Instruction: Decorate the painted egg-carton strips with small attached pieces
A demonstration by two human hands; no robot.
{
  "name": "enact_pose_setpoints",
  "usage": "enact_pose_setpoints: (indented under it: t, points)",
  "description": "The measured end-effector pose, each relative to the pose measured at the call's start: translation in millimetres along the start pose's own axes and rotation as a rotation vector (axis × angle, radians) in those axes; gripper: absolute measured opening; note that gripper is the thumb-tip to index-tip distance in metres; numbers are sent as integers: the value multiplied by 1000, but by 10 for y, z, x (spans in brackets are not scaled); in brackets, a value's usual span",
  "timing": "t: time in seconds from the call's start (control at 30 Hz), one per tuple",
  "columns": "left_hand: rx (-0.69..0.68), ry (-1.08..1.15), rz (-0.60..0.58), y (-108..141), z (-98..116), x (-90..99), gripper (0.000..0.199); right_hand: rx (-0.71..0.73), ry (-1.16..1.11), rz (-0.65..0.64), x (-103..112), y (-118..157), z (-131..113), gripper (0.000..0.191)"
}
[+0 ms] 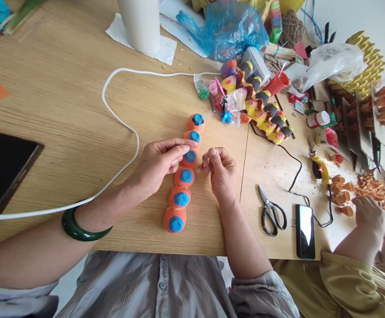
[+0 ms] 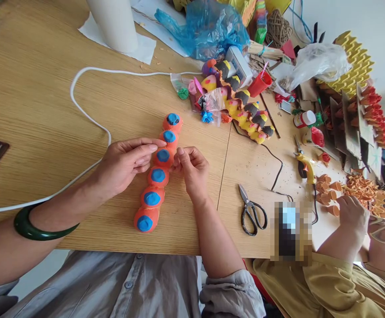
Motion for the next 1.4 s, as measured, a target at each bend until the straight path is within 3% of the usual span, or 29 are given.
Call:
enact_pose_setpoints:
  t: [0.23,0.67,0.83,0.97,1.17,1.4]
  points:
    - [-66,-106,-11,44,27,-4,19,1,-39,-5,7,-20,18,48]
    - [-50,-126,-16,68,14,-3,21,-33,-42,-14,-18,-27,34,46]
    - [-79,-108,-66,91,48,-67,30,-60,-54,-72,-65,-25,63,54]
    - [-47,-40,-120,102,40,-136,38,-70,-127,-101,-99,-23,61,47]
    - [52,225,-65,51,5,-145,37,-67,-191,-102,-103,-26,45,38]
    - [-44,227,-27,39,71,-97,33,-65,-165,-97,-94,-23,68,45]
Point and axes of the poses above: each hand's wrist, its own y-axis away from the middle knuckle, its own x-axis out of the back of the hand, z = x × y, the point moved 7 cm from there along -y, towards the middle knuckle, and after that the axes turned 14 degrees about y, right-handed, at the moved point
